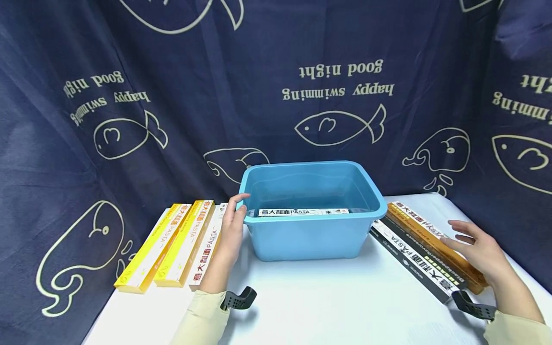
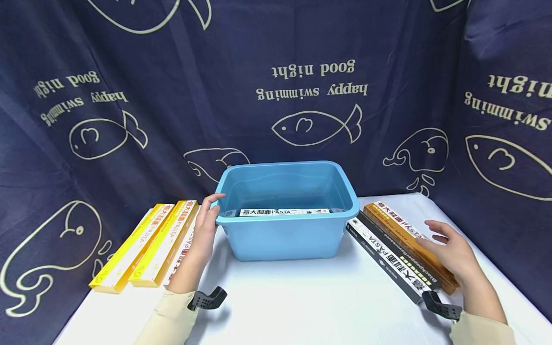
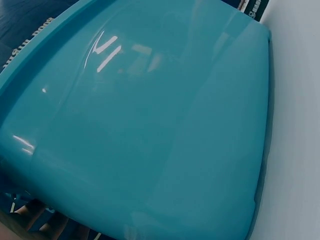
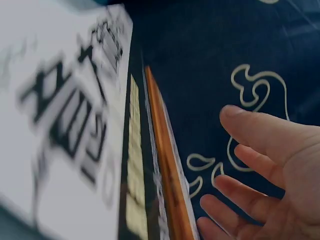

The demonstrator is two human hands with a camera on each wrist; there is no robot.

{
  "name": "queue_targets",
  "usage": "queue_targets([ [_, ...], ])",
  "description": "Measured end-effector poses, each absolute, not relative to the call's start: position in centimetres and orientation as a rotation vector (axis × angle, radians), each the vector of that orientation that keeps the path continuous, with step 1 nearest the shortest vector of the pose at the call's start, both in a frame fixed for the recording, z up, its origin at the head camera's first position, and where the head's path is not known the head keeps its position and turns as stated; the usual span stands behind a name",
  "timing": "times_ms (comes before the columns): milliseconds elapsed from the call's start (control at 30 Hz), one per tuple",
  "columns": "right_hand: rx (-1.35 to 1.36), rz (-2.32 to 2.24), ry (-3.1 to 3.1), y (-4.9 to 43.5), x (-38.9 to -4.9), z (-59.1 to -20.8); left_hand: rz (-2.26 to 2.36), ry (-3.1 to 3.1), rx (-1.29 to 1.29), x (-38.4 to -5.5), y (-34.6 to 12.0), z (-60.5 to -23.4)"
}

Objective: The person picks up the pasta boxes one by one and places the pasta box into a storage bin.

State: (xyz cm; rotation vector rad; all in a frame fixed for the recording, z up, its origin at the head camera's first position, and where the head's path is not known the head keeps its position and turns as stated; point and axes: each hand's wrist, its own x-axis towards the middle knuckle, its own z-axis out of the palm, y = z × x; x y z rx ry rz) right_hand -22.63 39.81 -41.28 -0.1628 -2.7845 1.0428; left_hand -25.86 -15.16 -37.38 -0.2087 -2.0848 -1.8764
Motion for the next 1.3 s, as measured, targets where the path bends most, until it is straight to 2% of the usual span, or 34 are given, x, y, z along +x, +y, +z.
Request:
queue_targets([
  [467,-0.121,1.016,-2.966,43.0,-22.4,-42.9,-1.854,-2.096,-0.232,-25.7,-15.1,-37.5],
  [1300,-0.052,0.833,-3.13,43.6,-22.1,-43.4,-1.854,-2.101,-0.216,-25.6,-15.1,-37.6],
])
